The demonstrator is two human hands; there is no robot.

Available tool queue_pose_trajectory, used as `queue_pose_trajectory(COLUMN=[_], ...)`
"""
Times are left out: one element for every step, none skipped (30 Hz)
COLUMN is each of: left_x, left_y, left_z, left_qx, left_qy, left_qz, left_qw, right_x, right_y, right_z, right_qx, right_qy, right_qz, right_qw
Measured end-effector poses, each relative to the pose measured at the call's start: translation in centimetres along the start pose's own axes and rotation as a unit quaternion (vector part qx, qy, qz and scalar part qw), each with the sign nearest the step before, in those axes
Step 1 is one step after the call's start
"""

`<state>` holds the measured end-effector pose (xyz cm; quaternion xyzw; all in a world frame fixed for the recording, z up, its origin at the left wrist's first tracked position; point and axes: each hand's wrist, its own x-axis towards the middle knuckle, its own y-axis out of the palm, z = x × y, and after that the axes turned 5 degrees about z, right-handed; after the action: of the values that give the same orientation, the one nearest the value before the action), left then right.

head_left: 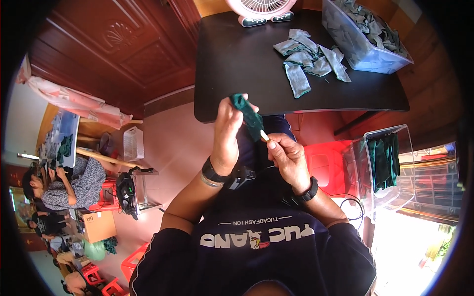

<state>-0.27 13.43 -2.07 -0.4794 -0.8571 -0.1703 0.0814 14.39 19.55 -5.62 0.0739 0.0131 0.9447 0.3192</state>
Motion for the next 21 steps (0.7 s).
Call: queue_pose_trajectory(left_x=[0.3,0.2,0.3,0.3,0.1,0.1,0.0,0.0,0.1,0.4,0.5,0.6,0.6,0.7,0.7,0.7,0.6,0.7,0.7,0.5,0.3], left_y=[-0.8,-1.1,-1.3,-1.5,-1.5,-1.3,-1.1,-0.9,-0.8,-0.8,-0.8,-1.1,-1.6,-2.0,-2.1,-2.6,-3.3,-3.7,-3.9,-4.1,-4.3], left_z=[0.4,1.0,1.6,2.0,2.5,2.3,2.1,1.8,1.6,1.3,1.0,0.6,0.1,-0.4,-1.1,-1.2,-1.4,-1.7,-2.0,-2.2,-2.3], left_qx=[-0.034,-0.032,-0.107,-0.18,-0.219,-0.219,-0.238,-0.257,-0.258,-0.217,-0.175,-0.175,-0.114,-0.051,-0.037,-0.037,-0.024,-0.011,0.024,0.024,0.03], left_qy=[0.006,0.006,0.025,0.044,0.037,0.037,0.026,0.016,0.016,0.01,0.004,0.003,0.006,0.008,0.001,0.0,-0.008,-0.015,-0.018,-0.015,-0.02], left_qz=[0.015,0.013,-0.004,-0.02,-0.038,-0.039,-0.034,-0.029,-0.03,-0.052,-0.074,-0.074,-0.047,-0.019,-0.023,-0.024,-0.001,0.022,0.014,0.013,0.014], left_qw=[0.999,0.999,0.994,0.982,0.974,0.974,0.97,0.966,0.966,0.975,0.982,0.982,0.992,0.998,0.999,0.999,1.0,1.0,0.999,0.999,0.999], right_x=[0.0,-0.1,-0.2,-0.3,-0.3,-0.4,-0.5,-0.5,-0.5,-0.6,-0.5,-0.5,-0.5,-0.4,-0.4,-0.4,-0.4,-0.4,-0.5,-0.7,-1.0], right_y=[0.1,0.2,0.4,0.6,0.6,0.5,0.5,0.5,0.3,0.1,0.0,0.0,0.0,0.0,0.0,-0.1,-0.1,-0.1,-0.1,0.0,0.3], right_z=[0.0,-0.1,-0.4,-0.6,-0.5,-0.4,-0.4,-0.3,0.0,0.3,0.4,0.4,0.4,0.4,0.3,0.3,0.2,0.1,0.0,-0.2,-0.3], right_qx=[-0.006,-0.006,0.005,0.015,0.017,0.016,0.032,0.047,0.046,0.069,0.091,0.091,0.068,0.045,0.045,0.04,0.034,0.034,0.019,0.004,0.036], right_qy=[0.02,0.021,0.026,0.031,0.034,0.035,0.063,0.09,0.092,0.112,0.133,0.134,0.116,0.097,0.099,0.085,0.071,0.069,0.061,0.051,0.069], right_qz=[0.009,0.011,0.016,0.02,0.027,0.028,0.032,0.036,0.036,0.049,0.061,0.061,0.061,0.061,0.062,0.056,0.051,0.052,0.049,0.045,0.041], right_qw=[1.0,1.0,1.0,0.999,0.999,0.999,0.997,0.994,0.994,0.99,0.985,0.985,0.989,0.992,0.992,0.994,0.996,0.996,0.997,0.998,0.996])
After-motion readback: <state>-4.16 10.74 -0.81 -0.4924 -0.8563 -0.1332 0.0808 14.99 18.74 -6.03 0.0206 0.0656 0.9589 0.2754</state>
